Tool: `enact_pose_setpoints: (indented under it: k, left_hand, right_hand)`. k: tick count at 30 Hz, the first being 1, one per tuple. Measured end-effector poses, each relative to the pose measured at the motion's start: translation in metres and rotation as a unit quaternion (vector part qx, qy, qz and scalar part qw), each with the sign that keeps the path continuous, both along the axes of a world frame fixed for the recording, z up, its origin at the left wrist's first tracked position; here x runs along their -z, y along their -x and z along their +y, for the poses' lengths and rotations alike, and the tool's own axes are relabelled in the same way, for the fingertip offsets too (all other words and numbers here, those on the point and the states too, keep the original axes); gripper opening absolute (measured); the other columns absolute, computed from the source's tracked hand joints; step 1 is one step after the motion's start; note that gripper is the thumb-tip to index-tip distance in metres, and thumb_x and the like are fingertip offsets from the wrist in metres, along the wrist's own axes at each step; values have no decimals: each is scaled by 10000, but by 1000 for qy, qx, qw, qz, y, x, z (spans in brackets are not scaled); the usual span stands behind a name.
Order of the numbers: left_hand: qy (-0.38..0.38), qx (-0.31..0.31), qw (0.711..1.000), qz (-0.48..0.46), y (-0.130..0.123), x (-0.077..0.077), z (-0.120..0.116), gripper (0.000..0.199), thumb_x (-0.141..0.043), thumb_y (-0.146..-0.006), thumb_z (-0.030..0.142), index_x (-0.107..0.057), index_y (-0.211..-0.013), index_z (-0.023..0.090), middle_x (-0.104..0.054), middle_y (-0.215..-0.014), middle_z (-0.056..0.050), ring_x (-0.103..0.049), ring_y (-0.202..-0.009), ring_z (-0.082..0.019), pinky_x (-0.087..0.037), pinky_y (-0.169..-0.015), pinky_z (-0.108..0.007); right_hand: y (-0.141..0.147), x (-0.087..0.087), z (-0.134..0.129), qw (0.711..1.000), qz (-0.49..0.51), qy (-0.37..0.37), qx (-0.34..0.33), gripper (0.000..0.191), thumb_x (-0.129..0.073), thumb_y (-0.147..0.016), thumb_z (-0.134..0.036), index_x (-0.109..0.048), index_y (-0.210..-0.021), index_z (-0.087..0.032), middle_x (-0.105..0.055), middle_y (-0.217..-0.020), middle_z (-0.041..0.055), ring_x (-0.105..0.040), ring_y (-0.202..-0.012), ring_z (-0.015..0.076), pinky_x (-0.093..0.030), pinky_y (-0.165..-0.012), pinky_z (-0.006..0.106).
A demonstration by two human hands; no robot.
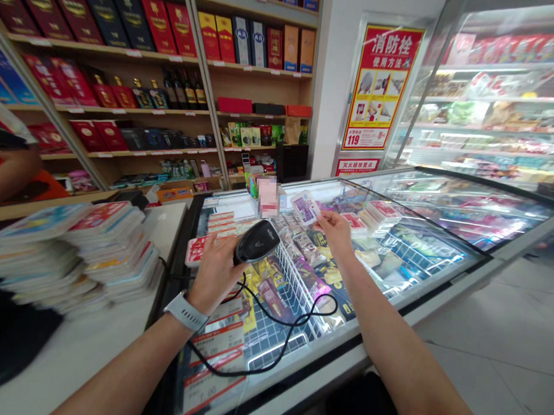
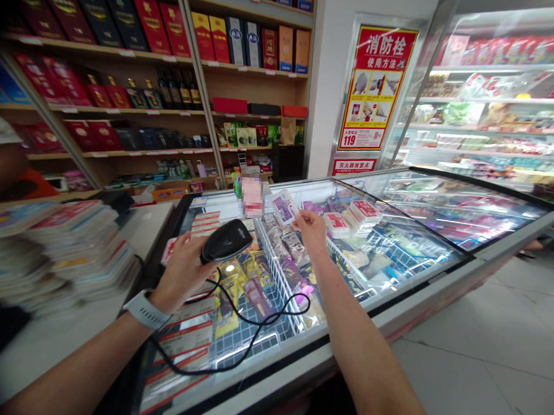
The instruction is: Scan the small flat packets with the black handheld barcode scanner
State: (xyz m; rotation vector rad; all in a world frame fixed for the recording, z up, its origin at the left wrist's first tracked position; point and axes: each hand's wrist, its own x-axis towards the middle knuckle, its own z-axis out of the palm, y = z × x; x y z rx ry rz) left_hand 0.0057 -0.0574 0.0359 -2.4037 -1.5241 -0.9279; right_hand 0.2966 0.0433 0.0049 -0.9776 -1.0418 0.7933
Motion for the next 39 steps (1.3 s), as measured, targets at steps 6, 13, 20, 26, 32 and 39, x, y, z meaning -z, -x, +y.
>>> enact_pose_setpoints:
  k: [6, 13, 20, 26, 32, 39]
  left_hand:
    - [2, -5, 1000, 3, 0, 1, 1, 189, -533, -859, 286, -637, -983, 188, -715, -962, -61, -642, -955, -257, -296, -1077, -506]
    - [-4, 3, 1000, 0, 1, 2, 1, 220, -515, -865, 277, -624, -1034, 188, -711, -980, -60, -644, -961, -260, -312, -1070, -516]
    - [-8, 6, 1000, 6, 2, 3, 1, 238, -504, -870, 256, -617, -1070, 195, -713, -973, -61, -647, -963, -254, -303, -1079, -518]
    - [-11, 12, 1000, 8, 2, 2, 1, 257, -528, -859, 257, -614, -1092, 191, -707, -1000, -71, -641, -985, -265, -294, -1085, -515]
    - [-9, 10, 1000, 7, 1, 1, 0, 286, -506, -877, 273, -603, -1128, 177, -703, -1033, -92, -632, -1018, -276, -287, -1082, -519]
    - [-4, 6, 1000, 0, 0, 1, 0, 301, -505, -885, 319, -586, -1150, 201, -706, -1075, -87, -631, -1035, -272, -257, -1102, -517]
  right_hand:
    - [1, 0, 0, 1000, 7, -2, 5, 448, -790, -592, -485, -660, -879, -166, -672, -721, 9, -659, -655, 180, -597, -727, 400]
    - [0, 0, 0, 1000, -3, -2, 7, 441, -780, -602, -492, -659, -882, -173, -669, -731, 12, -666, -670, 186, -596, -739, 411]
    - [1, 0, -1, 1000, -5, -4, 8, 422, -779, -600, -480, -661, -872, -180, -673, -725, 13, -669, -668, 194, -600, -745, 425]
    - [1, -1, -1, 1000, -2, -7, 4, 385, -774, -614, -445, -667, -867, -176, -679, -719, 10, -658, -645, 183, -595, -743, 416]
    - [2, -2, -3, 1000, 0, -3, -2, 403, -783, -603, -452, -669, -869, -172, -678, -726, 9, -662, -657, 182, -598, -750, 409]
    - [2, -2, -3, 1000, -4, 2, -4, 443, -779, -605, -481, -672, -894, -162, -689, -741, 14, -663, -667, 172, -595, -753, 390]
